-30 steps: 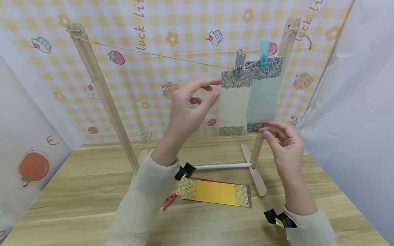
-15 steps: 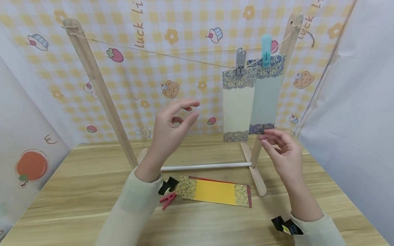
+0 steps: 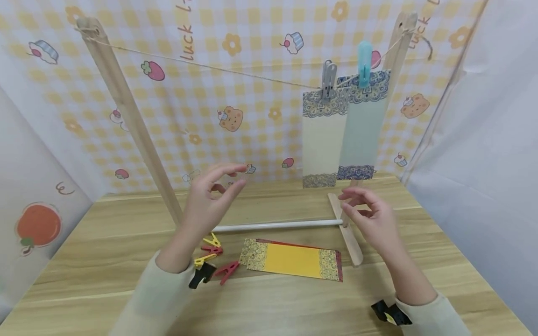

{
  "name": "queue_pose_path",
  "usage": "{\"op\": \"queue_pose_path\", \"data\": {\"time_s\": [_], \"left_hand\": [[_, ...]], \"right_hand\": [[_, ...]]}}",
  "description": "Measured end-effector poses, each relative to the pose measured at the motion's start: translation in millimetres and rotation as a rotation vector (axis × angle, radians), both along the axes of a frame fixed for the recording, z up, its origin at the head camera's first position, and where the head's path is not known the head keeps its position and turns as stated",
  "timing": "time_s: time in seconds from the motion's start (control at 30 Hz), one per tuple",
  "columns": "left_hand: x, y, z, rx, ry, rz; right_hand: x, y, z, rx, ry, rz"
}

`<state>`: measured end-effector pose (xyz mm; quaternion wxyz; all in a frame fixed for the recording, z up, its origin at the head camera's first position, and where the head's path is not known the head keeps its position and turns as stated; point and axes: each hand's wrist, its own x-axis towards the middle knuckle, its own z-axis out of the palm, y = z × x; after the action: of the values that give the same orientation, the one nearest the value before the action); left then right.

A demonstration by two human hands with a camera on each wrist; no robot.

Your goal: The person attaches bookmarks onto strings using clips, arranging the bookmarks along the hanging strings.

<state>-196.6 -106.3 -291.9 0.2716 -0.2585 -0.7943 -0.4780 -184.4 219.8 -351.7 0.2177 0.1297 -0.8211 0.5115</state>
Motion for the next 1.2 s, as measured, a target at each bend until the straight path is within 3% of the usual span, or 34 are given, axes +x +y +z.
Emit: {"op": "queue_pose_path", "data": {"time_s": [0.4, 0.83, 1.07, 1.2], "left_hand": [[15.6, -39.1, -25.1, -0.098, 0.008, 0.094], [37.1, -78.6, -52.7, -0.174, 0.001, 0.200], [47.1, -95.1, -67.7, -0.303, -0.130, 0.243], [49.4, -99.3, -75.0, -0.391, -0.203, 0.221]], "right_hand": [[-0.3, -17, -10.6, 0.175, -0.155, 0.121], [-2.5, -37, -28.6, 0.390, -0.209, 0.271], [-4.0, -46, -37.1, 0.461, -0.279, 0.358], [-5.7, -52, -41.1, 0.517, -0.310, 0.378]]}}
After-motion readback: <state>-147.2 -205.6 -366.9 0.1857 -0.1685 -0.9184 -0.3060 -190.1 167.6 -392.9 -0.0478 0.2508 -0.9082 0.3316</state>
